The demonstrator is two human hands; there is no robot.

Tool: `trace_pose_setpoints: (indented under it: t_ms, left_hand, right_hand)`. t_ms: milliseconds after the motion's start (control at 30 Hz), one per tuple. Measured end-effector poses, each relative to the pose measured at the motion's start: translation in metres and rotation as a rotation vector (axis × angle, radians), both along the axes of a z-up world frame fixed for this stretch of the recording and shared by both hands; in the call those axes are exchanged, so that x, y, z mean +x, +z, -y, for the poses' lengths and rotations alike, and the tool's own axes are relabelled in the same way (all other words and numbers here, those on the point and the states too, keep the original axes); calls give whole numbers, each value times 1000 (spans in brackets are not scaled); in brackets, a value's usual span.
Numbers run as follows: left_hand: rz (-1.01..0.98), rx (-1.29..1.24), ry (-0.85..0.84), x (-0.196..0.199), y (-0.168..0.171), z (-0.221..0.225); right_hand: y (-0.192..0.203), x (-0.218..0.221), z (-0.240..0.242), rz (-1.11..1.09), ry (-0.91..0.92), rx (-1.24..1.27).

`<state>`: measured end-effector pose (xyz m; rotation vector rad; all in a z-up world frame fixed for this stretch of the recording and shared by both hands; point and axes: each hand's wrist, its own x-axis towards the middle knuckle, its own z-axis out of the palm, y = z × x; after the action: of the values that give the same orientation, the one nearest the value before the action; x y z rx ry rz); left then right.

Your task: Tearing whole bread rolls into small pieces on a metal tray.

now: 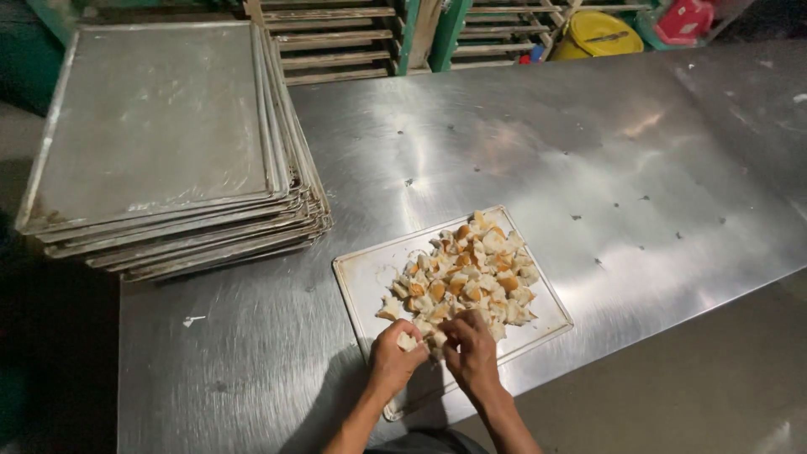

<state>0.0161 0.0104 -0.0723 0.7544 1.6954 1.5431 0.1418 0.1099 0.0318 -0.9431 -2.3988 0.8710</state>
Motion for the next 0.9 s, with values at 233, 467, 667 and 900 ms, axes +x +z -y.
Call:
trace_pose_setpoints:
  t_ms: [233,467,667,900]
  left_hand:
    - [-291,-33,105,-5,-1,5]
    - [438,141,-42,-11,38,7]
    - [404,126,43,-9,27,6]
    - [259,-60,121,-4,3,6]
  right_hand:
    - [5,0,11,-187,-14,203]
    - [1,-11,22,-171,11,-293]
    - [-23,-13,14,-287,16,-401]
    - [-17,-14,-33,-233,311,128]
